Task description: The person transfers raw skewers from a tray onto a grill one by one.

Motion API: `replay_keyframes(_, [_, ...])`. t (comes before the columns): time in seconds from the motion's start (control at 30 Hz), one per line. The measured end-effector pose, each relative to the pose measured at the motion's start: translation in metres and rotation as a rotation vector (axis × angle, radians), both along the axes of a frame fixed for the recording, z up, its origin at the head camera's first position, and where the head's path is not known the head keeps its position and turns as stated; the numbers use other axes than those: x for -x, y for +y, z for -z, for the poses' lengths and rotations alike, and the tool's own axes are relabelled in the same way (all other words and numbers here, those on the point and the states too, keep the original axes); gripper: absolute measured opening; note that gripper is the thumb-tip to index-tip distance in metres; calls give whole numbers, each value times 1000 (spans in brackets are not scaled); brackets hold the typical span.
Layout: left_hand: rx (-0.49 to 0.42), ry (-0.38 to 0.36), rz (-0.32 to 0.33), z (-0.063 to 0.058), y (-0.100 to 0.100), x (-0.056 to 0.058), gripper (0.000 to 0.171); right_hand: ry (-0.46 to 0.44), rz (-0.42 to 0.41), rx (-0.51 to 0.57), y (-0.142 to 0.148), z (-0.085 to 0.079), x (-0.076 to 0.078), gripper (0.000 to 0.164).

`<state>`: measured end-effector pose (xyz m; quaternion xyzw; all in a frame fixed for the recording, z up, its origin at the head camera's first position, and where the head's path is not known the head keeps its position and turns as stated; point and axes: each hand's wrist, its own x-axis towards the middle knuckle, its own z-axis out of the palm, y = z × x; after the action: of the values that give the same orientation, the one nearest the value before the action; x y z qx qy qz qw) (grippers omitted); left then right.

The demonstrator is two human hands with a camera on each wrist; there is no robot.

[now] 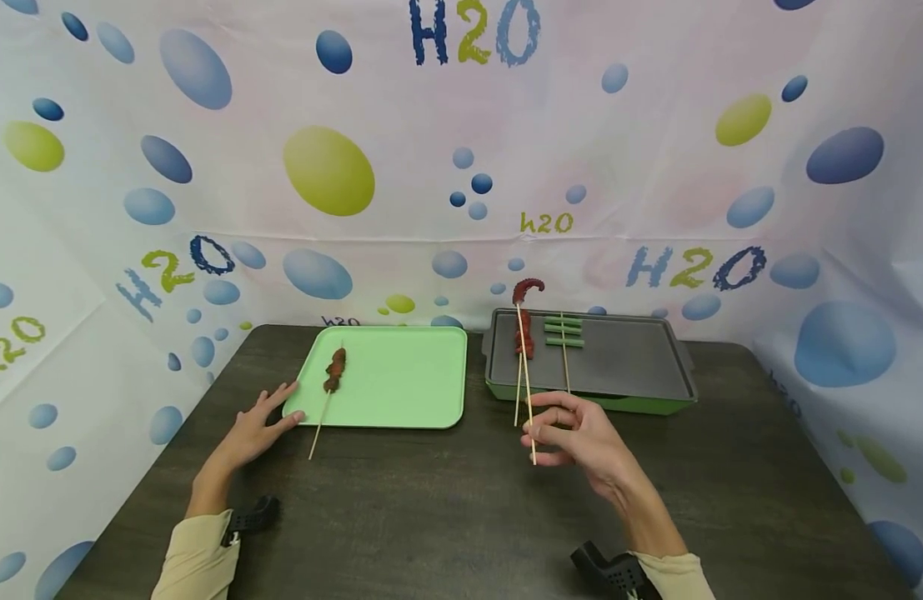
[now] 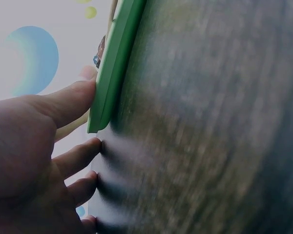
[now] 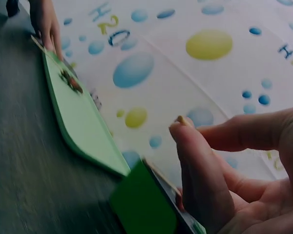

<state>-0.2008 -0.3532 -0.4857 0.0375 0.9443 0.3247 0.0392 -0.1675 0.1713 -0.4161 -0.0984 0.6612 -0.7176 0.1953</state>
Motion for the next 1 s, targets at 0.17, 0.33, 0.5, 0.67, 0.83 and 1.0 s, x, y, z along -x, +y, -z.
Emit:
replay_keyframes(0.17, [-4, 4, 3, 0, -1, 0, 73, 5, -3, -21, 20, 4, 7, 42])
replay_keyframes(0.33, [3, 2, 0, 1, -1, 0, 73, 0, -9, -36, 38, 8, 11, 43])
replay_keyframes(0.5, [6, -7, -7, 1, -1, 0, 74, -16, 7, -81, 54, 10, 14, 46])
replay_keyframes(0.67, [8, -5, -3, 0, 0, 0, 74, -15, 12, -88, 71, 12, 15, 40])
replay_keyframes(0.83, [7, -4, -3, -1, 1, 0, 73, -24, 17, -82, 87, 16, 16, 33])
replay_keyframes(1.0, [8, -15, -7, -2, 1, 0, 75, -47, 28, -83, 97, 22, 18, 33])
